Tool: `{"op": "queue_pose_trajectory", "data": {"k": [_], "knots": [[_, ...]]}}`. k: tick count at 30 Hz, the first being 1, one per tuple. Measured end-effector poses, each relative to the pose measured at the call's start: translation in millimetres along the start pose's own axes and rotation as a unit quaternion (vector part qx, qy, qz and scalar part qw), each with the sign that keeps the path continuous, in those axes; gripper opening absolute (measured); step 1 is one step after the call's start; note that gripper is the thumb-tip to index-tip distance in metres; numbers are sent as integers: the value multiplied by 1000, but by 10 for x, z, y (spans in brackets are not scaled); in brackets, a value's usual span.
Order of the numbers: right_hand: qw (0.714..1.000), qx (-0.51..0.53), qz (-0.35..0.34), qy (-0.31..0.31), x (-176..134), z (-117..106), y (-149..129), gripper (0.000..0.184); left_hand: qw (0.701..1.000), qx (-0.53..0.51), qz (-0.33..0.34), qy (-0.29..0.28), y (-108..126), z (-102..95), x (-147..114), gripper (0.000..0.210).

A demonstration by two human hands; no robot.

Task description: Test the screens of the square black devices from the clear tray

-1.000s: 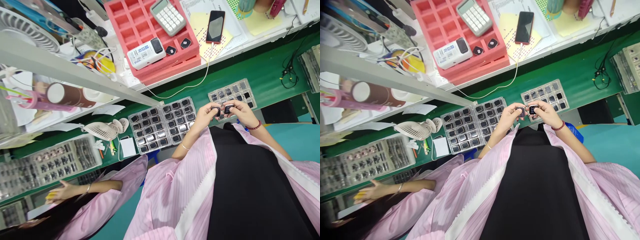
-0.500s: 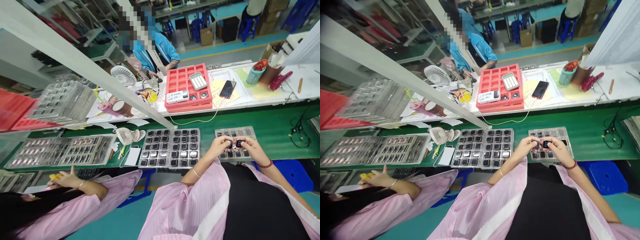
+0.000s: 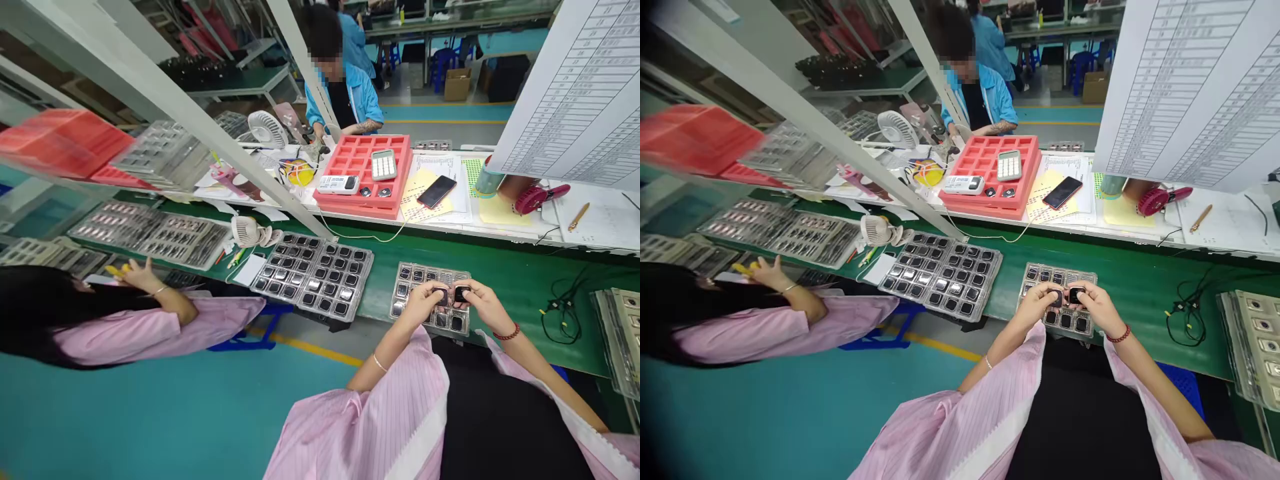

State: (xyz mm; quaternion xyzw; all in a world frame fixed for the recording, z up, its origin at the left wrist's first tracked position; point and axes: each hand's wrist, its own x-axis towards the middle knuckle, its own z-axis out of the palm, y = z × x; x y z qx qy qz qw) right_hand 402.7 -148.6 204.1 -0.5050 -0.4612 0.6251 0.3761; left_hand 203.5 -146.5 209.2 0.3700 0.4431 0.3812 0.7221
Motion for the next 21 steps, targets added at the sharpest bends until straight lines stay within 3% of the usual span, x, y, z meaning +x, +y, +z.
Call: {"op": "queue_pose_trajectory", "data": {"k": [5, 11, 15, 21], "knots": [[999, 20, -22, -18, 206, 220, 91, 27, 1000, 21, 9, 20, 143, -227, -91, 32], [997, 30, -67, -9, 326, 459, 103, 40, 998, 34, 53, -26, 193, -555, 30, 54], [996, 48, -77, -20, 343, 486, 78, 53, 993, 37, 83, -77, 184, -679, 81, 63], [996, 35, -84, -16, 295, 422, 56, 53, 991, 68, 61, -101, 228, -673, 233, 56]]}}
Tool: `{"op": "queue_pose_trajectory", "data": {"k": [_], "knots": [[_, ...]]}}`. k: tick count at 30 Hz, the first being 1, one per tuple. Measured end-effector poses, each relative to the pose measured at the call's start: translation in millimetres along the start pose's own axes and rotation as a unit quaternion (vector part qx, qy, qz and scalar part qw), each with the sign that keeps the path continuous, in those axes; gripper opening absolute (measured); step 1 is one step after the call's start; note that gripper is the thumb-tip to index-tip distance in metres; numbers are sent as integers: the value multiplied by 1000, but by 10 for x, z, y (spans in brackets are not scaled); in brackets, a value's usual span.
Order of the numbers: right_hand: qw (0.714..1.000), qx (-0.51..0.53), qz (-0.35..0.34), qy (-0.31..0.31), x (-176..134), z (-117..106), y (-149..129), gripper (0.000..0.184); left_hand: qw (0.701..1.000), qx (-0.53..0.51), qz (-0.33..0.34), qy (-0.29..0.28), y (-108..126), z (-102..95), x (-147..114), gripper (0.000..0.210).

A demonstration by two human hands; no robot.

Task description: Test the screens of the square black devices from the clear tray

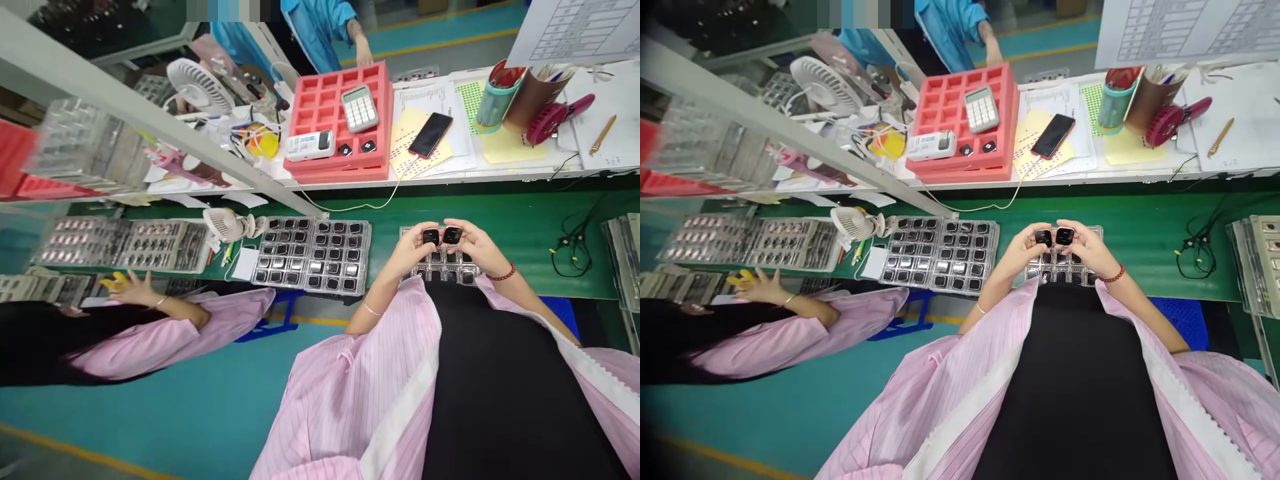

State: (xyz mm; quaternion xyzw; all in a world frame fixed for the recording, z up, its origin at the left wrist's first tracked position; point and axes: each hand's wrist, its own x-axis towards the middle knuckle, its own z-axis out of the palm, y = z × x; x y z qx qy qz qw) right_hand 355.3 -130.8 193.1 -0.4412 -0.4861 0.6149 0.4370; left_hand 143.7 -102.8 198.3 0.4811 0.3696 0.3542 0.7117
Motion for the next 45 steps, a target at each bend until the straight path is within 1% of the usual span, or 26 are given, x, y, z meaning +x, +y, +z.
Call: {"op": "queue_pose_trajectory", "data": {"k": [4, 7, 12, 16, 21, 24, 28, 34, 39, 45], "knots": [[999, -27, 6, 24, -51, -70, -23, 44, 1000, -10, 0, 7, -24, 112, 87, 46], [999, -36, 17, 29, -39, -90, -23, 37, 1000, -17, -8, 11, -51, 142, 99, 38], [999, -32, 3, 5, 19, -61, -47, 44, 1000, -5, 0, 16, -47, 76, 58, 48], [999, -32, 18, -10, 97, -53, -86, 39, 1000, -13, 16, 21, -18, 22, 54, 46], [999, -37, 5, -18, 182, -64, -119, 40, 999, -25, 37, 23, -29, -20, 85, 58], [999, -37, 3, -21, 189, -75, -94, 39, 999, -19, 43, 18, -69, -47, 98, 59], [999, -24, -3, -30, 157, -103, -51, 45, 999, 5, 43, 9, -91, -74, 99, 67], [999, -15, -19, -33, 125, -124, -42, 42, 999, 8, 43, -1, -66, -58, 112, 64], [999, -18, -20, -30, 116, -108, -35, 41, 999, 25, 32, 8, -67, -43, 126, 52], [1000, -17, -15, -18, 107, -105, -39, 43, 997, 74, 39, -3, -24, -42, 94, 63]]}}
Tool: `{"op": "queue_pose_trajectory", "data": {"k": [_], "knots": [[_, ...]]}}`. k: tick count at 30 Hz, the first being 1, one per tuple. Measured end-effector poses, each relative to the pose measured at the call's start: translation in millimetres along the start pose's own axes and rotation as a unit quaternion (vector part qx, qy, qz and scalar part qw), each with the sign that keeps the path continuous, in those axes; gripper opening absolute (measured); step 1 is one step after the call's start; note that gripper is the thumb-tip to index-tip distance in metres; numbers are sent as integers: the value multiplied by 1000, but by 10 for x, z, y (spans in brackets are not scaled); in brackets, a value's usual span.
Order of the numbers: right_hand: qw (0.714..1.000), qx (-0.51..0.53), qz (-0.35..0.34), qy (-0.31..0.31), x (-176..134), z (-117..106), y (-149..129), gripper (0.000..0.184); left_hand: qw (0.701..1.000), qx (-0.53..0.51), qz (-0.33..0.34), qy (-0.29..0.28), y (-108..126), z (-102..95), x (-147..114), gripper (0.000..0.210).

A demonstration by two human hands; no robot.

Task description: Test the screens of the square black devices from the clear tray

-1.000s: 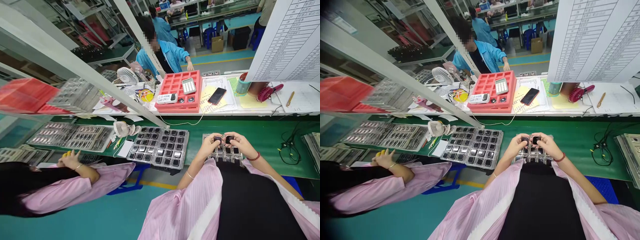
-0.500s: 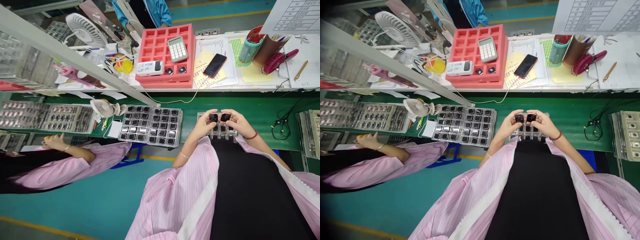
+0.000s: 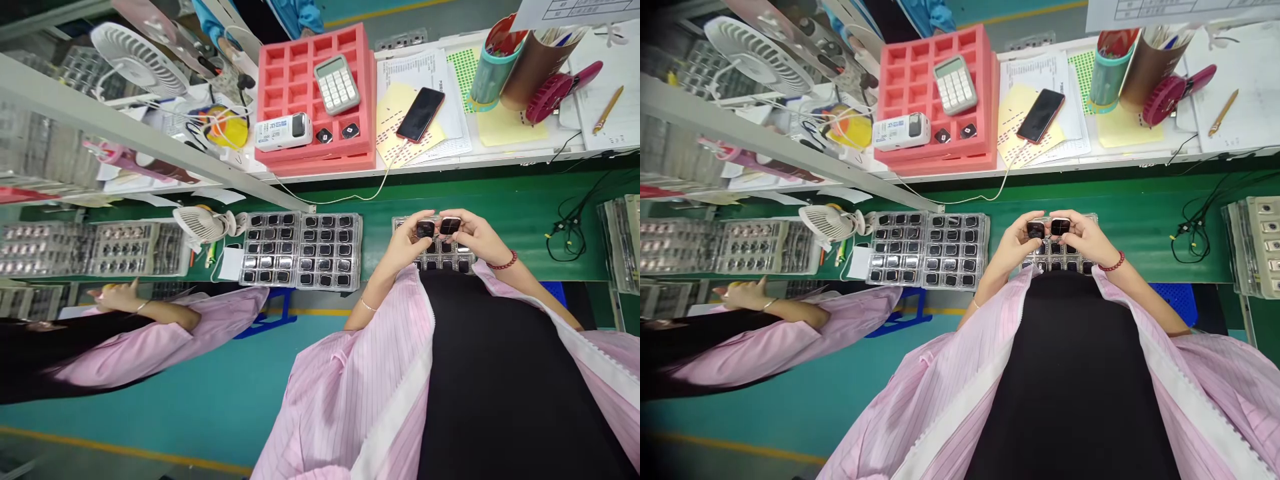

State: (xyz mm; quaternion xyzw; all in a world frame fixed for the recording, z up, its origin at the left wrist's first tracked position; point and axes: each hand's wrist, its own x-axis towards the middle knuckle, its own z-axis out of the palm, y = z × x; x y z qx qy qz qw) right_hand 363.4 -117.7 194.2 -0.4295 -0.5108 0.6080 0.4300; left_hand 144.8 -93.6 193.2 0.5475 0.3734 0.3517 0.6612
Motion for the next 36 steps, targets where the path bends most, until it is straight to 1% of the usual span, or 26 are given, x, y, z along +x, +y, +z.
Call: {"op": "queue_pose_trajectory", "data": {"k": [7, 11, 13, 19, 24, 30, 36], "knots": [[1000, -10, 11, 14, -21, -3, -25, 39, 1000, -19, -2, 9, -10, 38, 0, 59], [1000, -9, 4, 9, -47, -26, -25, 38, 1000, -7, -7, -1, 31, 65, -42, 75], [1000, -6, 3, 7, -62, -27, -24, 38, 1000, -7, -10, -5, 33, 79, -61, 77], [1000, -26, 12, 7, -103, 1, -25, 37, 999, -27, -19, 19, -36, 122, -78, 65], [1000, -16, 8, 19, -128, -10, -31, 38, 1000, -1, -22, 13, 8, 143, -102, 75], [999, -26, 12, 26, -131, -16, -27, 31, 1000, -15, -23, 13, -5, 150, -97, 74], [1000, -21, 17, 11, -140, 15, -58, 45, 998, -34, -42, 23, -30, 151, -96, 73]]}}
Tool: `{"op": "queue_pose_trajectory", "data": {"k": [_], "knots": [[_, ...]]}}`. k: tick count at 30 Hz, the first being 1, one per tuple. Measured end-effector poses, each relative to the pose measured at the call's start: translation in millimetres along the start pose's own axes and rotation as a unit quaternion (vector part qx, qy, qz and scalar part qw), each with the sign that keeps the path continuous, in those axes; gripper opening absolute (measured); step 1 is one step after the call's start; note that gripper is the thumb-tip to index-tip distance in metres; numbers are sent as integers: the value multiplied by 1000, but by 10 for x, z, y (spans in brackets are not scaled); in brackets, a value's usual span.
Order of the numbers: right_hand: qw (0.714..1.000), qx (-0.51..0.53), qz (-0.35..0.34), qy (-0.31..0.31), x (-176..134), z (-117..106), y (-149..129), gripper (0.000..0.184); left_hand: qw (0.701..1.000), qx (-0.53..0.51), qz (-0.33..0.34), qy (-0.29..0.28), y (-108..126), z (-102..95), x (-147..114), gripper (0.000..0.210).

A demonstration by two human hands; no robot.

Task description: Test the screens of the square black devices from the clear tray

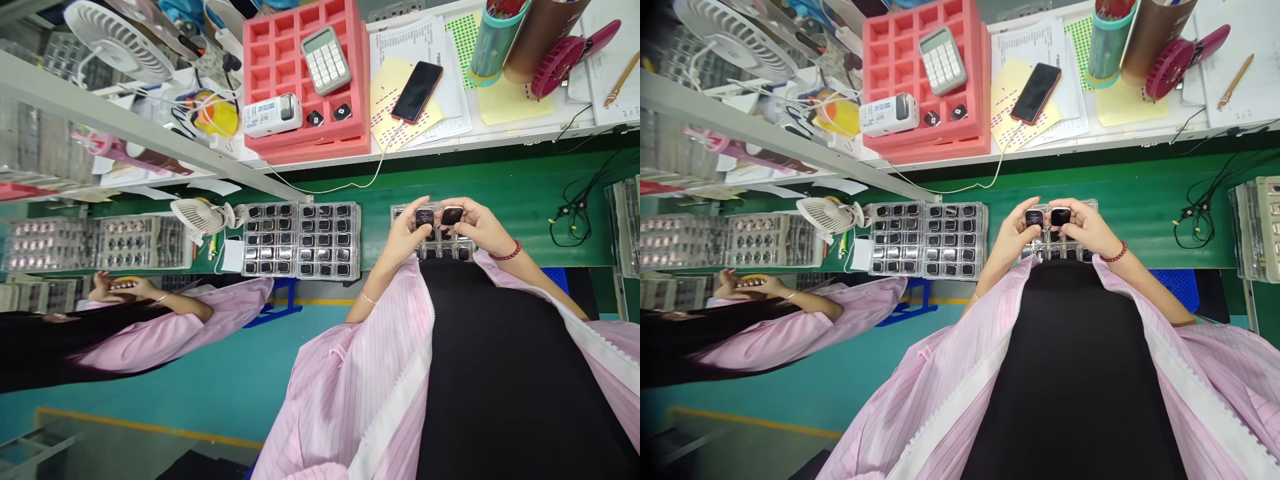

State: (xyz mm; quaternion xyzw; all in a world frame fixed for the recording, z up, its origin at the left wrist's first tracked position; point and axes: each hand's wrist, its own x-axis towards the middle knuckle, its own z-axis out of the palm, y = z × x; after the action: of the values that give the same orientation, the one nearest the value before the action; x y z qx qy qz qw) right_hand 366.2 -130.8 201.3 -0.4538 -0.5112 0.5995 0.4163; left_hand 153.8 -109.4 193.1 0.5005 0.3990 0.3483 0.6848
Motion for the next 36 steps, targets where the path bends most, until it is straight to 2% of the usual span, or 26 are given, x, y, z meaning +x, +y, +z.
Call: {"op": "queue_pose_trajectory", "data": {"k": [3, 8, 14, 23, 27, 33, 36], "knots": [[1000, -3, 1, 1, -5, -2, -14, 45, 1000, -3, -1, -1, 10, 4, -9, 72], [1000, -16, 4, 18, -3, -18, 1, 34, 1000, -2, 9, -10, 18, 12, -15, 62], [1000, -9, 0, 3, 2, 4, 31, 42, 1000, -2, 16, 12, -8, 24, -5, 47], [999, 27, 23, -2, -23, -31, 13, 47, 999, -4, -22, -39, -12, -66, -19, 68], [999, 35, 27, -1, -41, -24, -6, 47, 999, 8, 9, -48, -41, -59, -18, 65], [1000, 16, 22, -8, -69, -5, -33, 47, 999, 18, 38, -9, -26, -3, -60, 38], [1000, 7, 21, -10, -71, -5, -38, 48, 998, 27, 47, -8, -40, -17, -58, 42]]}}
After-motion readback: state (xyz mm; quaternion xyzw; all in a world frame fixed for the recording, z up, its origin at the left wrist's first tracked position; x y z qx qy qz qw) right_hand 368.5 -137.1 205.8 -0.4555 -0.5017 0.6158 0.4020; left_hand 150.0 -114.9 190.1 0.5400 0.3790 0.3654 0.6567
